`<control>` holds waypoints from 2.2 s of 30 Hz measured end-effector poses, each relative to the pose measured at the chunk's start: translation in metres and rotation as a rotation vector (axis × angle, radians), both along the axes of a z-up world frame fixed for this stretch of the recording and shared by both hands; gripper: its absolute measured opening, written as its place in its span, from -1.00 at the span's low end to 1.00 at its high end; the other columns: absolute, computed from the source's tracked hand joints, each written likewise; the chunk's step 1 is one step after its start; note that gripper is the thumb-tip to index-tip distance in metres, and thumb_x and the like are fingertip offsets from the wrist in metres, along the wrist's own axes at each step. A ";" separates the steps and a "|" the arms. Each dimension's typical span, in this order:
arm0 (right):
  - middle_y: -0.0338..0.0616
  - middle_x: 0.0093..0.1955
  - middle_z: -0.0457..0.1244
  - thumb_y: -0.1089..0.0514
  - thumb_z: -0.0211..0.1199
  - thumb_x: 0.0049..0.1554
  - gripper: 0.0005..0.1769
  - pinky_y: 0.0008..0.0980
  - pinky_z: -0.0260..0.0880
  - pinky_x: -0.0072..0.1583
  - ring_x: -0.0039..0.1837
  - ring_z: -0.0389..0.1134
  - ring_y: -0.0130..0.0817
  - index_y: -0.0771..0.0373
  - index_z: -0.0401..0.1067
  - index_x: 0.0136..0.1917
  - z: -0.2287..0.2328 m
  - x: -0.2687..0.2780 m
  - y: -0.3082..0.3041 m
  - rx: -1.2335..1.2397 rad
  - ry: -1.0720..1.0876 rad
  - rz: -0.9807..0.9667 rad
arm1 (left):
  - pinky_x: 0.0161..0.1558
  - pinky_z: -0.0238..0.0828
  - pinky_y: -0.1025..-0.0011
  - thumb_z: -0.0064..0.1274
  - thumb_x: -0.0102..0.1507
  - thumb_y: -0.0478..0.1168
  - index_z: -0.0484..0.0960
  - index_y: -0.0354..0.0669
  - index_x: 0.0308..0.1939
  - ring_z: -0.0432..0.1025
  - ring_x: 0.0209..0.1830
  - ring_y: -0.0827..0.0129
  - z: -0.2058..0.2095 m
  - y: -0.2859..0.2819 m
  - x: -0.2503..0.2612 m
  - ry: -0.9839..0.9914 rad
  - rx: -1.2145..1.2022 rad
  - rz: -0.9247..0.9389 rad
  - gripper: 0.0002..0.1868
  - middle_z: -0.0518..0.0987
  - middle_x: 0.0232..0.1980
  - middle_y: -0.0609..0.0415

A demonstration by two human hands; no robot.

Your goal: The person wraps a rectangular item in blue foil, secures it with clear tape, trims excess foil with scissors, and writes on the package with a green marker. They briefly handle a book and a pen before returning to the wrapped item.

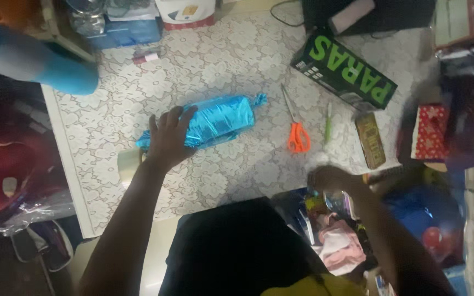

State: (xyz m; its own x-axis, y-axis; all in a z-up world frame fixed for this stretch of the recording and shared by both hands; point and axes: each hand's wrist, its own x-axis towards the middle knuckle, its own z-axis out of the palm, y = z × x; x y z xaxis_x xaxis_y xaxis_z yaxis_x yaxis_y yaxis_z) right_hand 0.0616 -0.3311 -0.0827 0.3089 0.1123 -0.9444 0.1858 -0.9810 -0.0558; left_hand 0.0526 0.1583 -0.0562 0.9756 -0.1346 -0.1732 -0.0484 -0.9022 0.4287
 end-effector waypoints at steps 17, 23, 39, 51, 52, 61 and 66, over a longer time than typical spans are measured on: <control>0.16 0.52 0.07 -0.13 0.69 -0.40 0.33 0.28 -0.07 0.38 0.53 0.05 0.15 0.29 0.10 0.49 0.064 0.067 0.259 0.675 -0.984 0.420 | 0.41 -0.35 -0.40 0.49 -0.09 0.05 0.02 0.00 0.57 -0.06 0.60 -0.07 0.016 0.013 -0.027 -0.213 0.085 0.161 0.29 0.20 0.56 -0.15; 0.06 0.49 0.11 -0.07 0.70 -0.29 0.32 0.20 0.00 0.46 0.52 0.10 0.03 0.24 0.05 0.57 0.058 0.088 0.283 0.691 -0.823 0.384 | 0.38 0.19 -0.11 0.34 0.32 0.02 0.24 -0.19 0.50 0.19 0.45 0.00 -0.002 0.032 -0.128 -0.276 -0.038 0.758 -0.18 0.33 0.39 -0.21; -0.09 0.44 0.23 0.15 0.41 0.07 -0.23 -0.27 0.51 0.16 0.32 0.38 -0.21 0.12 0.19 0.49 0.044 -0.009 0.309 1.104 -0.420 -0.252 | -0.19 0.73 0.31 0.12 0.24 -0.32 0.40 -0.38 0.23 0.60 -0.10 0.25 -0.006 0.047 -0.122 -0.035 -1.278 0.856 -0.51 0.57 -0.02 -0.09; -0.03 0.36 0.29 -0.04 0.30 0.18 -0.50 -0.23 0.53 0.10 0.21 0.44 -0.21 0.16 0.38 0.33 0.030 -0.051 0.233 0.905 -0.476 -0.436 | -0.06 0.66 0.19 0.18 0.28 -0.15 0.30 -0.36 0.24 0.56 0.08 0.00 -0.054 0.145 0.059 0.107 -1.507 1.124 -0.42 0.42 0.16 -0.21; -0.02 0.32 0.30 -0.05 0.32 0.17 -0.49 -0.22 0.52 0.12 0.20 0.45 -0.20 0.18 0.39 0.32 0.028 -0.057 0.227 0.889 -0.474 -0.459 | -0.05 0.66 0.21 0.17 0.29 -0.15 0.34 -0.37 0.22 0.55 0.07 0.03 -0.068 0.147 0.063 0.105 -1.537 1.124 -0.46 0.42 0.16 -0.20; -0.11 0.20 0.37 0.02 0.37 0.08 -0.52 -0.25 0.45 0.12 0.15 0.42 -0.19 0.14 0.44 0.25 0.003 -0.084 0.187 0.675 -0.675 -0.577 | 0.21 0.51 0.22 0.20 0.31 -0.22 -0.01 -0.19 0.46 0.40 0.17 0.20 -0.113 0.130 0.019 0.105 -1.387 1.321 -0.20 0.43 0.13 -0.11; -0.05 0.25 0.32 0.05 0.40 0.14 -0.55 -0.13 0.31 0.32 0.32 0.33 -0.05 0.13 0.43 0.27 -0.019 -0.048 0.155 0.643 -1.129 -0.401 | 0.09 0.40 0.14 0.11 0.26 -0.19 0.05 -0.13 0.47 0.37 0.18 0.29 -0.094 0.101 -0.033 0.088 -1.390 1.115 -0.23 0.49 0.21 0.02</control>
State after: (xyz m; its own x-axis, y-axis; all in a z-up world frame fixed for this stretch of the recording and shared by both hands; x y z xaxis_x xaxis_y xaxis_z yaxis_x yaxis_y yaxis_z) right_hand 0.0132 -0.1759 -0.1021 0.9878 0.1532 0.0275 0.1444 -0.8364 -0.5288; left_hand 0.0192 0.2589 -0.1506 0.6935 0.4399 -0.5705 0.3357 0.5033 0.7962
